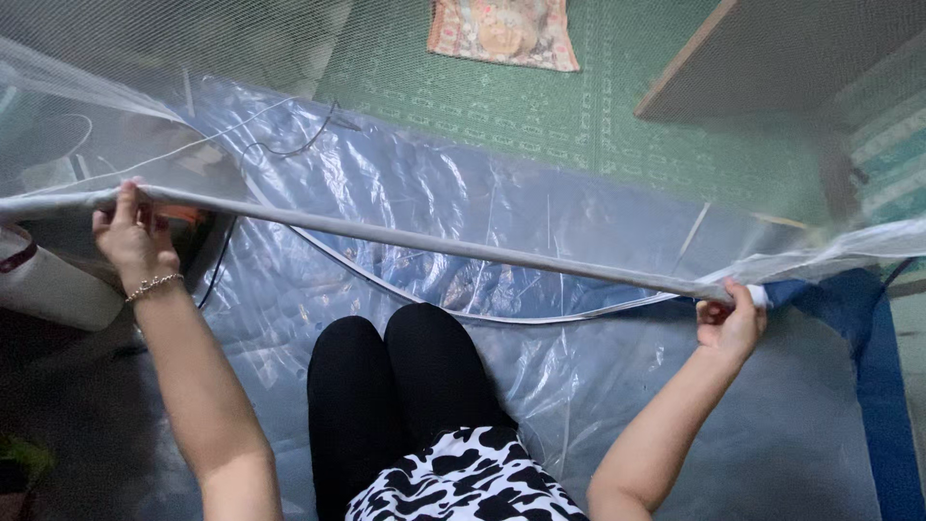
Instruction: The person sits on the floor and assembles a mosquito net by inserting a flexible support rod into the blue fabric sleeve along the edge of the mesh. They then lift the rod and attach it to a hook on the ceiling to suspend the net.
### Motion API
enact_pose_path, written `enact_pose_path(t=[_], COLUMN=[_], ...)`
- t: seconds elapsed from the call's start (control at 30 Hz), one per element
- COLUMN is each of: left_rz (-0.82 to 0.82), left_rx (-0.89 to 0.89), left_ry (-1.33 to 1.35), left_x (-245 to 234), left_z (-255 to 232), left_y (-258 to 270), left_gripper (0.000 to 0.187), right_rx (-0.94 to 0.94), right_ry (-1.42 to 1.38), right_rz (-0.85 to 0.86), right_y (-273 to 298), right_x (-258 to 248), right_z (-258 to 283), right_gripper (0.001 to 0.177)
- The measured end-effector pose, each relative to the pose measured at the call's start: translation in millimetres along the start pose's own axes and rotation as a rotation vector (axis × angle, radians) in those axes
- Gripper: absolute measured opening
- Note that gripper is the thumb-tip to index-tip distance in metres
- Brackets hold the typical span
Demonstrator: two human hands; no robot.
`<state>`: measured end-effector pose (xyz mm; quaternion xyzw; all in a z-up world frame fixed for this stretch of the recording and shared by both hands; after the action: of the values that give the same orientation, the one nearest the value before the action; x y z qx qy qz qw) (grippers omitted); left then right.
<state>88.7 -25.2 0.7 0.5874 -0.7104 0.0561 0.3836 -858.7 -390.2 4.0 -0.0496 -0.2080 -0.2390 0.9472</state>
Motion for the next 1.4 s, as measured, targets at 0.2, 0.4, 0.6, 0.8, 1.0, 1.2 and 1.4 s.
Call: enact_pose_path(t=[0.2,0.4,0.6,0.8,1.0,1.2,1.4], left_rz=[0.222,0.27,0.439,0.239,0.382,0.385,0.45], left_rx=[-0.23,-0.228,-0.063,0.072,-0.033,-0.138,0.005], left_ry=[0.311,0.403,0.264,0.074,0.299,0.45,0.267], left_x=[-18.2,-0.8,38.3,32.3,9.5,22.7,65.2], left_z=[24.3,19.0,-2.7,-18.1,-6.7,1.5,-28.1], left_y=[-85.1,-50.2,-3.8,32.7,-37.5,-31.1,35.6], left_gripper=[0.003,0.006,0.019,0.01,0.01,0.017,0.026], right_rx=[0.219,0.164,-0.049,-0.228,0.098,0.005,-0.346], right_ry=[-0.426,-0.495,-0.308,0.013,-0.656,-0.598,-0.149], right_rz=[0.418,0.354,0.249,0.019,0.18,0.262,0.136], right_y=[-13.8,29.2,19.2,-0.8,-16.9,52.1,56.9], right_x=[28.2,58.9,45.7,9.9,15.5,60.6,49.2], right_z=[-13.3,23.7,25.6,27.0,7.2,54.2,87.8], right_gripper=[0.024,0.02,0.015,0.01,0.017,0.019,0.019])
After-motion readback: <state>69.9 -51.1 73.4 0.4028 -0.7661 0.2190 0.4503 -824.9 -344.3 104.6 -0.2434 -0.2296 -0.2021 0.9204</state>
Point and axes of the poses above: each hand's wrist, its own y-axis away from the middle knuckle, its own x-axis out of the palm, z = x × y, the point moved 10 cm from there along -y, towards the middle knuckle, and after that the axes turned 9 degrees about -x, right-handed, at the moved point
